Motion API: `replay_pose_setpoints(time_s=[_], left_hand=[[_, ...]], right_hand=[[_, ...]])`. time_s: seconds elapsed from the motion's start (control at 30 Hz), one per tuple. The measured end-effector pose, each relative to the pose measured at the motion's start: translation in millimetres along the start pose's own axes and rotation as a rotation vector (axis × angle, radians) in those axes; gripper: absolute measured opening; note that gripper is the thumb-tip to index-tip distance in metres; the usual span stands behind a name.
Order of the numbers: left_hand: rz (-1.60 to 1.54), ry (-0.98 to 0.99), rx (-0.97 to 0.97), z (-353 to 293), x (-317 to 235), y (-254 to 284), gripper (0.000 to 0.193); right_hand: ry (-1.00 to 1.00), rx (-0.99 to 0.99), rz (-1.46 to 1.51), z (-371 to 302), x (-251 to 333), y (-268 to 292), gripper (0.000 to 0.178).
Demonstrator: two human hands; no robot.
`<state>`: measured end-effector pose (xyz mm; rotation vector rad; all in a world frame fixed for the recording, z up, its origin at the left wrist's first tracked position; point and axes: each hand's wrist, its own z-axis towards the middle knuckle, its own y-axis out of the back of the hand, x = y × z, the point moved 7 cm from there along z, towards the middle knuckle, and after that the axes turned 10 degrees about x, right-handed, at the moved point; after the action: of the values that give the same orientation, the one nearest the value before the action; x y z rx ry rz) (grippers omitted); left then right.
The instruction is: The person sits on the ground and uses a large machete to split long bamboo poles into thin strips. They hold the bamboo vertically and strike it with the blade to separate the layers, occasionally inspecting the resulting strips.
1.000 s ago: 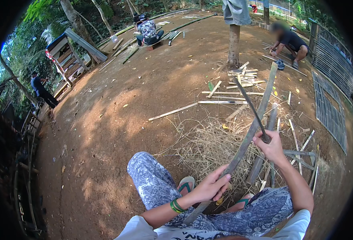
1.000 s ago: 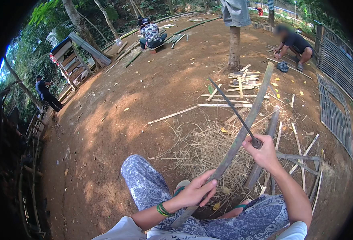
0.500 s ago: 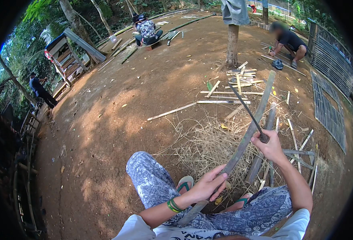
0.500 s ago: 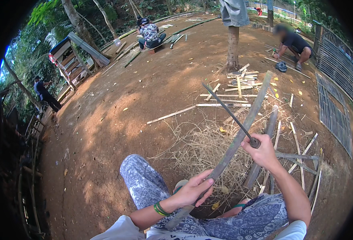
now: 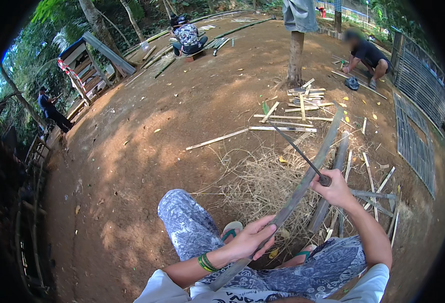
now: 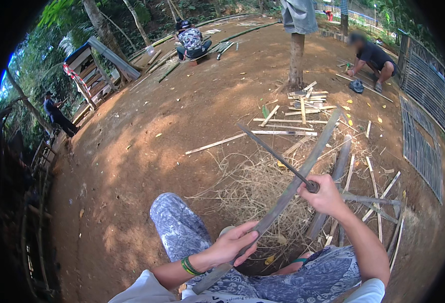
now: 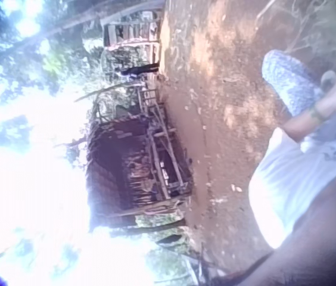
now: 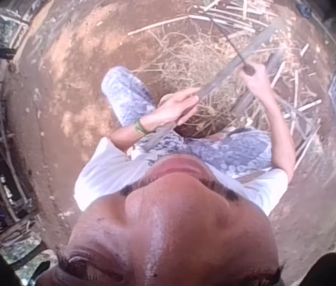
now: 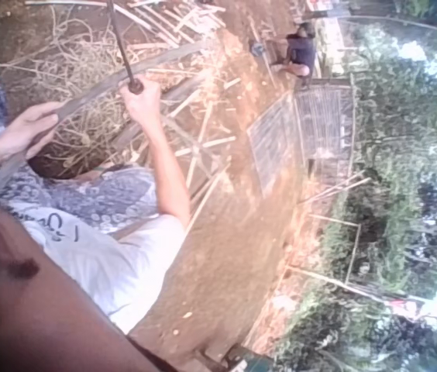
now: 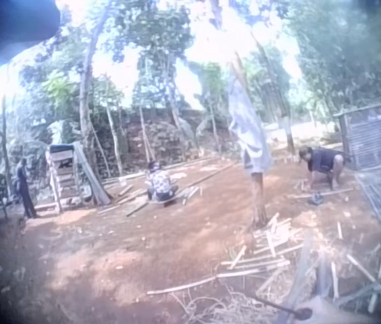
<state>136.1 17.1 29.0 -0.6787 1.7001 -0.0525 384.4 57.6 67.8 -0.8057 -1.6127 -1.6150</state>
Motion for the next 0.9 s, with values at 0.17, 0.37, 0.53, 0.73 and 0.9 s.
replay_pose_setpoints(time_s=[0.17, 0.37, 0.53, 0.73, 0.9], left_hand=[[-0.013, 0.029, -0.044, -9.9, -2.7, -0.9, 0.042], [-0.015, 0.039, -0.041, -23.2, 6.1, 8.2, 0.043], [-0.051, 0.076, -0.033, -42.6, 14.6, 10.6, 0.044], [-0.053, 0.096, -0.005, -71.5, 24.9, 11.8, 0.044], [-0.097, 0.107, -0.062, -107.4, 32.6, 17.6, 0.043]], right_hand=[[-0.005, 0.031, -0.040, 4.4, 1.7, -4.5, 0.015], [0.031, -0.006, -0.103, 10.1, 3.2, -8.5, 0.017], [-0.041, -0.022, -0.064, 10.7, -23.9, -2.4, 0.016], [-0.042, -0.067, -0.037, 14.1, -44.7, 7.9, 0.018], [-0.089, -0.254, -0.204, 14.6, -103.3, 50.1, 0.017]])
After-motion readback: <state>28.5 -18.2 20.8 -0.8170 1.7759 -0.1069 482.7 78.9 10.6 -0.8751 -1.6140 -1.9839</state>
